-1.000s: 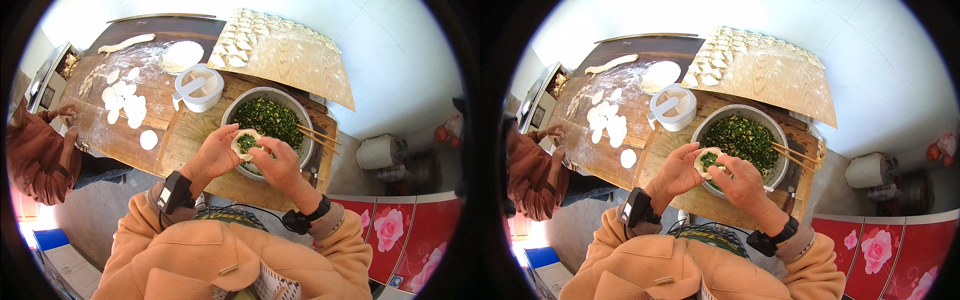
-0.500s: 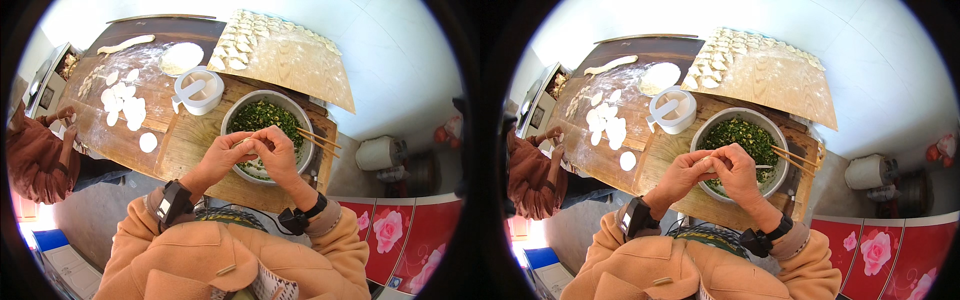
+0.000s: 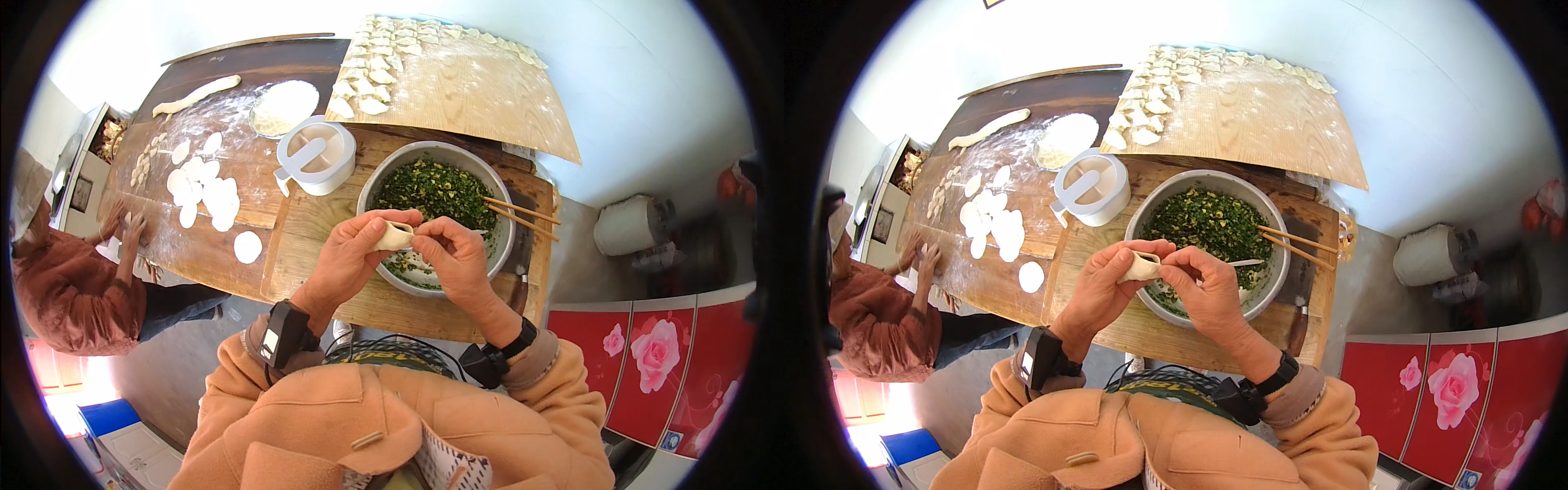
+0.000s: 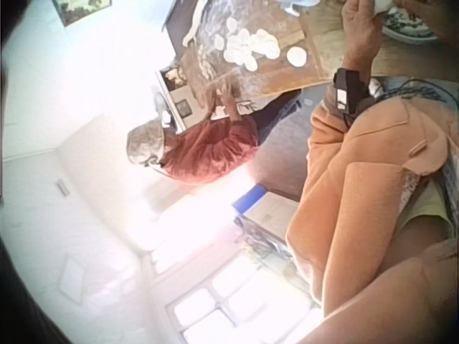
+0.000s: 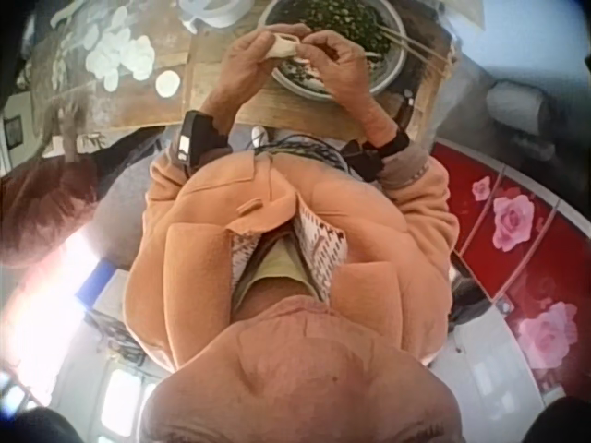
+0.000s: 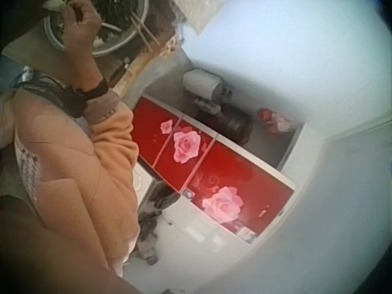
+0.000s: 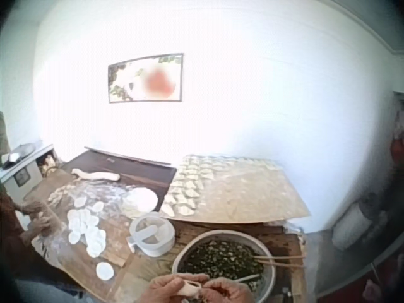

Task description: The person repeatedly scoops green vegetable filling onto round dough wrappers, folds and seals them into dumplings, and places them on a floured wooden board. Another person rolls dough in the background.

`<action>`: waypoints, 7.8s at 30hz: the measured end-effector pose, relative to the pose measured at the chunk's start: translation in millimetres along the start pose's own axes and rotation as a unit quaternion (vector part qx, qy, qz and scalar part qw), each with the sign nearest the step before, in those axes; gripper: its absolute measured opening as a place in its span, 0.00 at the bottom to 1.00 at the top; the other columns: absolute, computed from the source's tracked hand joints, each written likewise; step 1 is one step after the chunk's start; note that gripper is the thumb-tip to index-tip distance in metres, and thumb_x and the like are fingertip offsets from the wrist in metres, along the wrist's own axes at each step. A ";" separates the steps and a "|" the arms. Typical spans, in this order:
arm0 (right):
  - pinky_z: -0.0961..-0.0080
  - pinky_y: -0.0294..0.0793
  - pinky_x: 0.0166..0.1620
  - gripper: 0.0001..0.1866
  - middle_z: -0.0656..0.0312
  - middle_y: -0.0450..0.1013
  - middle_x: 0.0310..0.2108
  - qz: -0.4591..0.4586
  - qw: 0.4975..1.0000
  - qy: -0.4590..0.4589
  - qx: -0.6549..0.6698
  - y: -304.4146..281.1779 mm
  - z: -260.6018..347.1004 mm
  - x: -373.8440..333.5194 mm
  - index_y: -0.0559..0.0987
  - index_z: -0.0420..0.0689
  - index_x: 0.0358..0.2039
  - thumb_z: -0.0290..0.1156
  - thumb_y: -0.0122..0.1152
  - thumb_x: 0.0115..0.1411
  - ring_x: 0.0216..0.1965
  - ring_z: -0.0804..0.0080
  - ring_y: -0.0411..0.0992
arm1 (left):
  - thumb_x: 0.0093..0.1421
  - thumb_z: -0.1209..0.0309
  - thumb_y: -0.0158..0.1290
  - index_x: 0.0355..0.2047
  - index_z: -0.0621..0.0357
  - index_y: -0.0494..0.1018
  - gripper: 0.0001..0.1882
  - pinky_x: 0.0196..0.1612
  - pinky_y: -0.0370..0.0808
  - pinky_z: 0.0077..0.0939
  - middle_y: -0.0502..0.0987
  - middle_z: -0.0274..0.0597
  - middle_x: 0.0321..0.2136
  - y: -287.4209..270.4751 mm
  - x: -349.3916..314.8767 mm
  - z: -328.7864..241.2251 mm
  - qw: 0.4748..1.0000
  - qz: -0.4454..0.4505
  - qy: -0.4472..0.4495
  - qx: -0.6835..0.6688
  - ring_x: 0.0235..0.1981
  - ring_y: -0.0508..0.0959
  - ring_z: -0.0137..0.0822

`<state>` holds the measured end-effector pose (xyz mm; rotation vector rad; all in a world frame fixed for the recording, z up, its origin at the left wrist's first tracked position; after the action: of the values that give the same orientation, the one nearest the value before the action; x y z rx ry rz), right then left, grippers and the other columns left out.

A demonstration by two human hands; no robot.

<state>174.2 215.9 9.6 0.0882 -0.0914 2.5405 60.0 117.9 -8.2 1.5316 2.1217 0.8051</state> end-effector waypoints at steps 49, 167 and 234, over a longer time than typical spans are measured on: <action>0.68 0.65 0.33 0.10 0.63 0.72 0.27 -0.048 0.893 -0.276 -0.353 11.1 44.4 -14.3 0.79 0.43 0.39 0.31 0.63 0.56 0.29 0.64 0.70 | 0.55 0.79 0.61 0.59 0.61 0.64 0.31 0.39 0.74 0.16 0.77 0.35 0.39 23.8 -12.6 -12.2 0.957 -0.013 -0.017 0.288 0.37 0.75 0.20; 0.67 0.74 0.39 0.08 0.53 0.76 0.33 -0.058 0.934 -0.155 -0.318 -470.4 -129.7 456.5 0.76 0.41 0.35 0.23 0.55 0.53 0.36 0.58 0.76 | 0.65 0.59 0.49 0.46 0.59 0.71 0.17 0.48 0.75 0.36 0.78 0.45 0.41 195.1 61.0 215.3 0.828 -0.543 0.074 -0.121 0.42 0.79 0.40; 0.65 0.73 0.42 0.11 0.59 0.66 0.32 0.190 0.691 -0.027 -0.697 -62.1 -108.2 25.1 0.81 0.47 0.36 0.26 0.61 0.50 0.41 0.62 0.68 | 0.63 0.48 0.49 0.59 0.62 0.60 0.34 0.40 0.82 0.36 0.75 0.51 0.46 -103.1 6.3 83.5 0.934 -0.119 -0.278 0.190 0.42 0.80 0.42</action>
<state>184.0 290.3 -93.1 -0.4983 -2.1471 2.1110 35.9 118.0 -138.9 1.4135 2.0229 -0.1348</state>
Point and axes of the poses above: each hand's wrist, its own x-axis towards the middle knuckle, its own y-axis out of the palm, z = x × y, the point moved 5 cm from there along x, towards the middle knuckle
